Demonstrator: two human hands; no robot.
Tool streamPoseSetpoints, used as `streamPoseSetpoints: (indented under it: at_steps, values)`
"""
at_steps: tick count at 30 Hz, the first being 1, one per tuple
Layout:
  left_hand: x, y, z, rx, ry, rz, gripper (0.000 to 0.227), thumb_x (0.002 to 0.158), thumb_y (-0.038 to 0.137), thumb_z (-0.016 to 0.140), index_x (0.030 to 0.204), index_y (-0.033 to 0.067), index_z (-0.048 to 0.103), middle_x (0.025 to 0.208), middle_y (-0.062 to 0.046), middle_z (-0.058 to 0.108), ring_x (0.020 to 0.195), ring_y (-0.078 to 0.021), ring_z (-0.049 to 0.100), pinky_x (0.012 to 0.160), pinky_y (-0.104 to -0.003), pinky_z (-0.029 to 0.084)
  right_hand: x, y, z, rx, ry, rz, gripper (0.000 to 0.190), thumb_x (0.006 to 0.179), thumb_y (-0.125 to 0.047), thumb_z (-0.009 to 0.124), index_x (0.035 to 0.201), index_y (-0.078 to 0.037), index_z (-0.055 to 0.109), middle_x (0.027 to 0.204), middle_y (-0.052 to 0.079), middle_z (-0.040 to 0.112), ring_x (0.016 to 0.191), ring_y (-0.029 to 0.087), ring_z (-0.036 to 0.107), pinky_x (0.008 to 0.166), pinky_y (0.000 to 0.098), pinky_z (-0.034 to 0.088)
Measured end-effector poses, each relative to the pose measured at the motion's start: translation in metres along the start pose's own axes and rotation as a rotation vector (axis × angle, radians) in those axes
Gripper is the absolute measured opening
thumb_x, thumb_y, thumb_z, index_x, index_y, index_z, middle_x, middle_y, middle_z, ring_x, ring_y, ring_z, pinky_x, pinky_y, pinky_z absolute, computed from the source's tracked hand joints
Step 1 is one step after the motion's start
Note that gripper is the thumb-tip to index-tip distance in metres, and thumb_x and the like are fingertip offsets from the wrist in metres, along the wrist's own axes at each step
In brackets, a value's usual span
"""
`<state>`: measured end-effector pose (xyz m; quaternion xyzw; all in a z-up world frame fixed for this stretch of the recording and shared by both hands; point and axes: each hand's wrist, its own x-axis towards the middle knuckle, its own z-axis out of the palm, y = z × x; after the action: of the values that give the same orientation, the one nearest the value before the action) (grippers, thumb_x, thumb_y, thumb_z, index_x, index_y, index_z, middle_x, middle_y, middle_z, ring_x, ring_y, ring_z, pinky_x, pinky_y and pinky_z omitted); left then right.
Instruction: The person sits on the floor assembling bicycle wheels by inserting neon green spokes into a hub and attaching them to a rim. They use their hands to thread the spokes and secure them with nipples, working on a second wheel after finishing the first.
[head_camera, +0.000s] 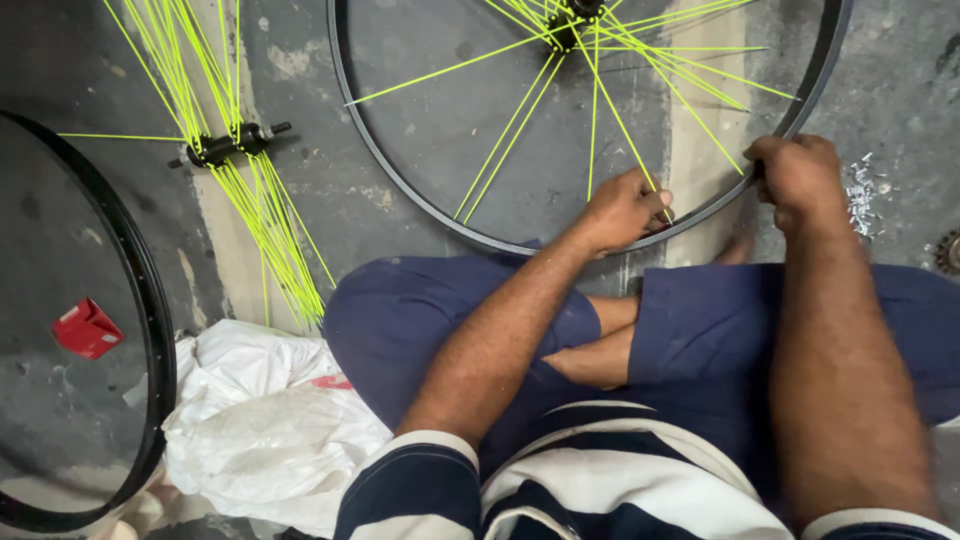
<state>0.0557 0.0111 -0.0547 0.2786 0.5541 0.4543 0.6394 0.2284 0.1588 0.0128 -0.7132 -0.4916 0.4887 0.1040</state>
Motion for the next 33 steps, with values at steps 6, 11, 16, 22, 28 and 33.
streamPoseSetpoints:
  at_steps: [6, 11, 16, 22, 28, 33]
  values:
    - [-0.003, 0.012, -0.011, 0.211, -0.093, -0.077, 0.037, 0.098, 0.032, 0.068, 0.1, -0.0047, 0.072, 0.081, -0.015, 0.076, 0.068, -0.0222, 0.074, 0.059, -0.035, 0.057, -0.002, -0.001, 0.001, 0.081, -0.024, -0.016, 0.018, 0.093, -0.014, 0.07, 0.095, 0.003, 0.066, 0.076, 0.004, 0.06, 0.058, 0.014, 0.053, 0.049, 0.0304, 0.04]
    - [-0.004, 0.025, -0.007, -0.093, -0.015, -0.14, 0.03, 0.095, 0.026, 0.062, 0.107, -0.0012, 0.062, 0.079, -0.013, 0.072, 0.054, -0.0237, 0.07, 0.04, -0.036, 0.057, 0.001, 0.001, -0.006, 0.401, 0.006, 0.02, 0.027, 0.104, -0.03, 0.07, 0.098, -0.004, 0.07, 0.079, 0.004, 0.064, 0.057, 0.015, 0.055, 0.048, 0.0303, 0.044]
    - [0.001, 0.022, -0.014, -0.073, -0.013, -0.169, 0.029, 0.095, 0.023, 0.067, 0.1, -0.0057, 0.066, 0.079, -0.015, 0.072, 0.049, -0.0206, 0.067, 0.038, -0.034, 0.053, -0.019, 0.015, -0.027, 0.733, 0.007, -0.094, 0.01, 0.101, -0.004, 0.059, 0.105, 0.001, 0.067, 0.089, 0.011, 0.065, 0.073, 0.018, 0.064, 0.066, 0.0299, 0.056]
    - [0.001, 0.021, -0.018, -0.057, -0.006, -0.152, 0.029, 0.094, 0.024, 0.07, 0.096, -0.0052, 0.067, 0.077, -0.014, 0.072, 0.047, -0.0212, 0.068, 0.038, -0.035, 0.055, -0.116, 0.031, 0.012, 0.757, -0.277, -0.087, 0.016, 0.105, -0.001, 0.058, 0.117, 0.004, 0.067, 0.095, 0.012, 0.066, 0.079, 0.018, 0.063, 0.073, 0.027, 0.054]
    - [0.002, 0.02, -0.02, -0.045, -0.034, -0.151, 0.03, 0.095, 0.026, 0.068, 0.097, -0.0042, 0.067, 0.075, -0.014, 0.071, 0.049, -0.0203, 0.069, 0.04, -0.034, 0.055, -0.144, 0.07, 0.053, 0.708, -0.27, -0.046, 0.01, 0.102, -0.007, 0.061, 0.11, 0.0, 0.06, 0.093, 0.012, 0.072, 0.072, 0.014, 0.063, 0.066, 0.0254, 0.053]
    - [-0.001, 0.024, -0.022, -0.002, -0.053, -0.118, 0.033, 0.096, 0.027, 0.067, 0.095, -0.0055, 0.066, 0.073, -0.015, 0.071, 0.049, -0.0207, 0.069, 0.04, -0.033, 0.053, -0.128, 0.082, 0.054, 0.678, -0.251, -0.076, 0.008, 0.104, -0.007, 0.069, 0.106, 0.001, 0.067, 0.089, 0.008, 0.068, 0.068, 0.012, 0.059, 0.062, 0.0223, 0.048]
